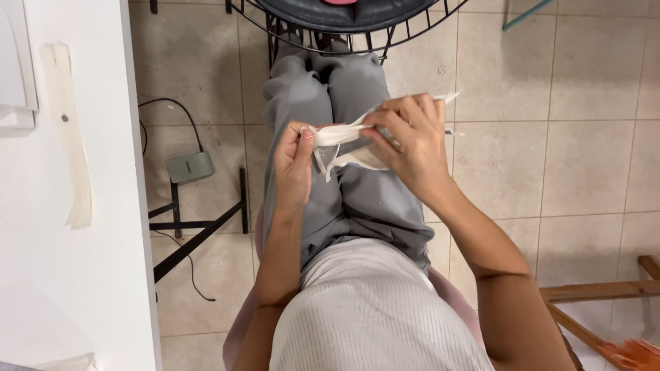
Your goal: Pinning together leather and plastic components of a pouch for assembly.
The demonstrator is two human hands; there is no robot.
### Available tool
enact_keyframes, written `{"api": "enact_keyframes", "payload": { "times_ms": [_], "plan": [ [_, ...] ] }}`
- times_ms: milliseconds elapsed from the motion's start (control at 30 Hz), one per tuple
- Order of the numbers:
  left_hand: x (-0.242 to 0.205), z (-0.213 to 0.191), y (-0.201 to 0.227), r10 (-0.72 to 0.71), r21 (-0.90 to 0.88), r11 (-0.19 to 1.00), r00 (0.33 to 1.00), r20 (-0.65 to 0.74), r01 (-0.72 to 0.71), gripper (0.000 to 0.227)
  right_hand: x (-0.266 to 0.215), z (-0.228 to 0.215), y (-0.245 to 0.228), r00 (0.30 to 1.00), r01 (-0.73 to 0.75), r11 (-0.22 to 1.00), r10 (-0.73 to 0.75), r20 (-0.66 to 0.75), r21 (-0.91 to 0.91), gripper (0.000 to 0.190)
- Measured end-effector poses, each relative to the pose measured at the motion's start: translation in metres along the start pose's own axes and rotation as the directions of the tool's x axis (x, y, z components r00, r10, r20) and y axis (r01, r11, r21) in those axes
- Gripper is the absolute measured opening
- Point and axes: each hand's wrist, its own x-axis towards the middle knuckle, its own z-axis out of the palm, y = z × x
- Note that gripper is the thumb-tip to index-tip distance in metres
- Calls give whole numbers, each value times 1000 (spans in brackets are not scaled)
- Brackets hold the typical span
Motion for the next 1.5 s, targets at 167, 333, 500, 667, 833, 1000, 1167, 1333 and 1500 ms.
{"api": "enact_keyframes", "payload": {
  "times_ms": [167,333,500,667,833,1000,1167,1333,1500],
  "plan": [
    [-1,-11,-6,-25,-5,1000,999,33,25,22,8,-5,1,995,-55,997,51,87,55,17],
    [0,-1,12,-30,-14,999,998,60,31,23,10,-8,5,991,-32,997,23,134,67,15],
    [1,-8,6,-43,-1,999,996,80,43,24,11,-6,11,991,-47,990,29,134,131,13],
    [2,-14,-3,-42,-3,999,996,80,42,24,7,-3,16,989,-76,979,50,138,187,17],
    [4,-17,-4,-38,-4,999,995,90,38,25,2,1,20,989,-88,975,62,131,202,17],
    [6,2,28,-14,4,1000,993,119,13,26,5,-2,6,986,-107,979,81,148,174,23],
    [16,9,66,118,219,962,973,197,-161,35,10,-1,0,988,-71,987,49,147,146,11],
    [38,13,83,288,683,323,755,588,-655,29,9,4,-1,988,-61,989,40,152,133,10],
    [50,13,75,207,644,302,708,675,-703,9,14,3,6,988,-56,991,38,147,119,7]
  ]
}}
